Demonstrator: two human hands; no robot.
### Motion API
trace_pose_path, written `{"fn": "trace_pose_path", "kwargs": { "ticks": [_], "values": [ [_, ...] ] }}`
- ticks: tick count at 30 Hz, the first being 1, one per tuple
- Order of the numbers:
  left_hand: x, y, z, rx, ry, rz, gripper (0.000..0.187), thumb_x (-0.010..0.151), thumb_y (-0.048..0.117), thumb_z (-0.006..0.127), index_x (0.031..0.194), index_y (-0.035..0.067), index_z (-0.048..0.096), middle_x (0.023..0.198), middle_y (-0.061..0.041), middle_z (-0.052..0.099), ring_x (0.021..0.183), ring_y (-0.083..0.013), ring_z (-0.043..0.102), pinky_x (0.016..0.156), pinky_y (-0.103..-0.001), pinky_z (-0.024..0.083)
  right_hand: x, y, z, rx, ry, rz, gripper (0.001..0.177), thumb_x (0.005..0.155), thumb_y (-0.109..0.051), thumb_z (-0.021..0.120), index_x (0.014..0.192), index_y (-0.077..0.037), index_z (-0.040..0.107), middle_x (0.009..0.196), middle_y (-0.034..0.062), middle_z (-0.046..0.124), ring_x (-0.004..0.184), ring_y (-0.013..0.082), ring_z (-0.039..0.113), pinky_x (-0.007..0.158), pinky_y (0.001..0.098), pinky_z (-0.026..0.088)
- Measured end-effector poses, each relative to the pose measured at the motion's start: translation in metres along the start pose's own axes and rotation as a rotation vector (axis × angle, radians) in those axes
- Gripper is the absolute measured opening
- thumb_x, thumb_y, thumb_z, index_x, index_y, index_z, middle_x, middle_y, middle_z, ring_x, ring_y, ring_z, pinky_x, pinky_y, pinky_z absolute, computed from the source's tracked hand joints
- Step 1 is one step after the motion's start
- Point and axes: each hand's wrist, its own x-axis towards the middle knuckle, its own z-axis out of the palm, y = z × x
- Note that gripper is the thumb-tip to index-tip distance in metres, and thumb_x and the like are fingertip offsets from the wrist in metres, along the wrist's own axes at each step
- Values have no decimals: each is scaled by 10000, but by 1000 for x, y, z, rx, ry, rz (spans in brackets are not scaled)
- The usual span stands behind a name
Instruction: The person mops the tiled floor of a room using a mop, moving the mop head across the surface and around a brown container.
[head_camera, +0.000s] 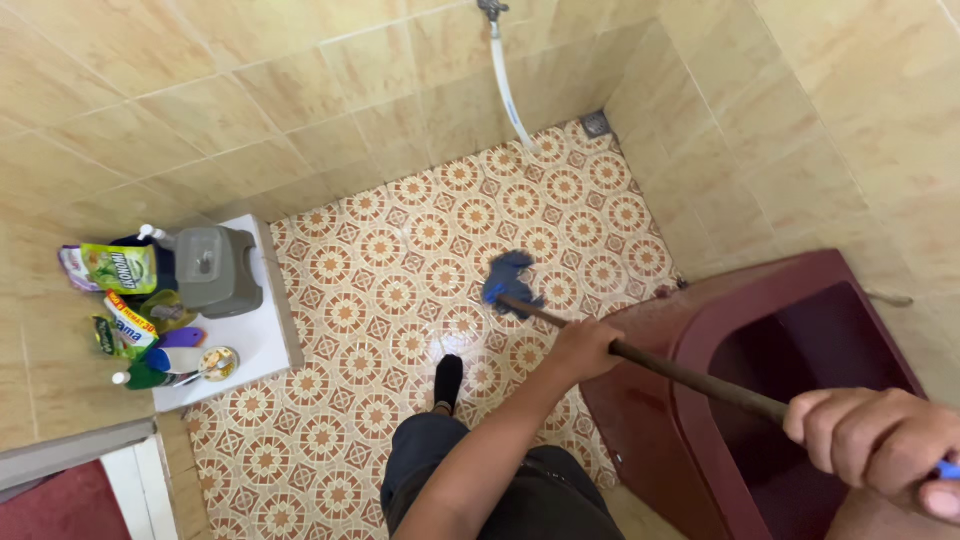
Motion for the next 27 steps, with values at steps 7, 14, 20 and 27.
{"fn": "trace_pose_path", "kwargs": {
  "ticks": [7,14,20,27],
  "values": [
    [-37,-68,-60,-142,98,-197,120,874,279,687,860,167,727,830,-107,697,854,-329,696,772,-474,550,58,66,0,201,461,-79,414,857,-339,552,530,-107,450,513,56,498,513,219,427,623,414,327],
    [-92,-186,-98,-53,312,-365,115,831,236,711,889,137,698,891,-141,708,889,-360,678,787,-482,532,159,171,25,322,691,-32,413,946,-327,454,595,-121,389,510,29,392,539,181,335,641,390,325],
    [-128,-242,-108,-51,346,-538,110,808,142,715,902,95,683,927,-153,713,954,-378,669,816,-485,519,198,225,62,284,946,133,339,935,-309,439,641,-143,404,561,52,392,585,210,359,687,408,382],
    [-88,-209,-81,-298,400,-322,312,787,-106,651,976,109,776,1017,-146,754,990,-331,707,912,-442,535,166,174,63,243,1033,131,337,955,-275,430,649,-137,400,561,47,389,596,219,378,747,434,405]
  ]
}}
